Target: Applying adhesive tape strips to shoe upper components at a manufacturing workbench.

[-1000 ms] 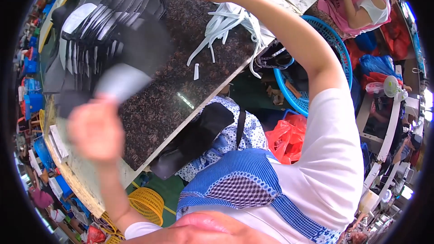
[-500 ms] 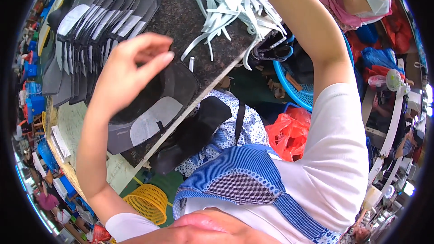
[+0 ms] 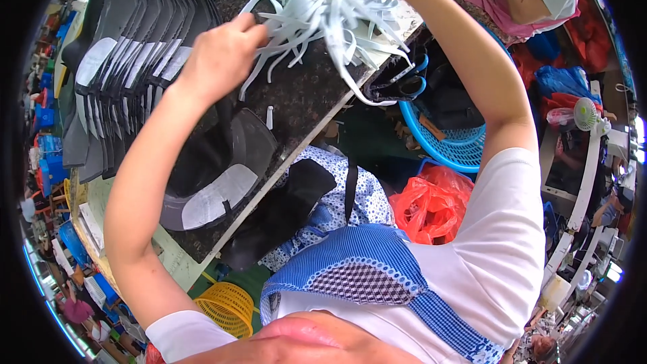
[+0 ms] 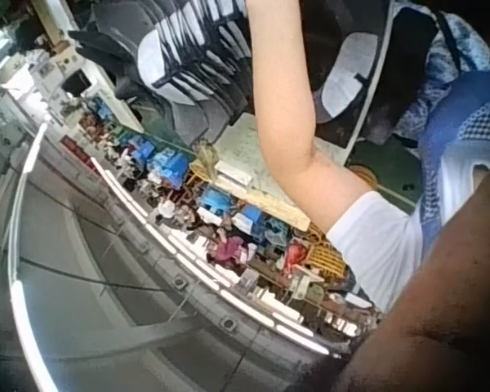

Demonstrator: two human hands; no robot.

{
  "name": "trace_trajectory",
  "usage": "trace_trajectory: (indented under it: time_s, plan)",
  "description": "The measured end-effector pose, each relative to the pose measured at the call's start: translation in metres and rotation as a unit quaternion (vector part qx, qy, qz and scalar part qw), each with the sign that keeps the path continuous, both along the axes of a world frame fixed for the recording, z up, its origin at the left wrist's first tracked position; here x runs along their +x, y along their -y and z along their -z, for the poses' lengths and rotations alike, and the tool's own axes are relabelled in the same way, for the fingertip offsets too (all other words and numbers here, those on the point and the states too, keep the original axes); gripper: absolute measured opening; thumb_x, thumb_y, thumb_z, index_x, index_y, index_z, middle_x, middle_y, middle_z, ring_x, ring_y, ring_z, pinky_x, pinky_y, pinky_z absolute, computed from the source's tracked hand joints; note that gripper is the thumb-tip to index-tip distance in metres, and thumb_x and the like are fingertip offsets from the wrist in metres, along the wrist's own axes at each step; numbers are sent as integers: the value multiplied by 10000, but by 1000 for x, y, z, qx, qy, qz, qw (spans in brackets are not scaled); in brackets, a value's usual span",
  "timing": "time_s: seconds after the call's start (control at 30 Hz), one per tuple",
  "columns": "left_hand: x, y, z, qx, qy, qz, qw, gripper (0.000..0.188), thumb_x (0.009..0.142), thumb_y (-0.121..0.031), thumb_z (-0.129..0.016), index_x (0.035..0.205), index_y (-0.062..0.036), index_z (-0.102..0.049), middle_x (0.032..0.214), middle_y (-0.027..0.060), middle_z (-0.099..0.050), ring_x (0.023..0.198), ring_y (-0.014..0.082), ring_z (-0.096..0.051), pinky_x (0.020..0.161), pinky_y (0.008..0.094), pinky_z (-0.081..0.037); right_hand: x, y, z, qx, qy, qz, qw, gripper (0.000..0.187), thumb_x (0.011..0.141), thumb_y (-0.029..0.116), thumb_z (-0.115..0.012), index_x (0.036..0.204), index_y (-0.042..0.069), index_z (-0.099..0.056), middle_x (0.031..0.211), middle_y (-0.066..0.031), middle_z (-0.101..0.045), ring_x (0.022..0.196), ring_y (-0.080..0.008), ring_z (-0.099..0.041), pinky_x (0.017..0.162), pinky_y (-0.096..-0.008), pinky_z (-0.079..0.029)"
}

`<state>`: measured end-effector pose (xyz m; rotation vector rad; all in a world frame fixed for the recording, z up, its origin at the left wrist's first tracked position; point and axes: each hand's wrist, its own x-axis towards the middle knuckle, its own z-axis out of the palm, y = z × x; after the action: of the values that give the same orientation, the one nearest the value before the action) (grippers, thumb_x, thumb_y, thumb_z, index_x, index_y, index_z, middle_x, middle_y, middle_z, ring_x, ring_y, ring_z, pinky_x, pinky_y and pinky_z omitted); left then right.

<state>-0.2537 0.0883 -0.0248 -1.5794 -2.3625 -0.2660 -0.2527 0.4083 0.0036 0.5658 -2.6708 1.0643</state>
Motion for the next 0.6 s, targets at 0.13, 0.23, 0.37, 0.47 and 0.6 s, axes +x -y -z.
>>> trace_trajectory:
  time_s: [0.13,0.23,0.37,0.47,0.6]
  plan:
    - [-11,25,-13,-51,34,-30,998,144,822,-37,-727,955,-55,-677,1031,125,-628,935,344,-725,775,481,-612,-41,-7,3,9,-6,26,1000,174,914,58,-708,1080,25,-746,964,-122,-766,940,-238,-745,842,-380,-595]
    - [0,20,-7,-9,60,-44,997,222,835,-90,-780,1015,-65,-653,1085,87,-618,974,336,-708,802,460,-592,-68,5,24,173,-201,90,960,313,884,60,-652,1190,56,-718,1006,-171,-759,999,-348,-747,858,-439,-594]
    - [13,-3,3,50,95,50,993,502,856,-194,-830,1316,-105,-650,1372,133,-608,1207,357,-652,982,448,-563,-96,21,35,374,-49,22,926,414,826,79,-634,1236,94,-692,1063,-186,-758,972,-380,-746,805,-486,-594]
    - [12,-7,2,-71,132,48,988,474,879,-251,-831,1293,-92,-662,1438,153,-589,1227,375,-645,1027,447,-548,-102,20,-1,379,-152,50,912,166,836,148,-654,954,92,-756,1021,-163,-749,931,-385,-736,780,-487,-592]
    - [1,-5,-14,-87,281,-13,956,360,915,-346,-823,1099,-60,-703,1413,148,-617,1239,368,-650,1027,425,-532,-69,19,-79,201,-316,44,926,189,837,152,-683,984,56,-752,948,-151,-721,876,-392,-709,770,-477,-574]
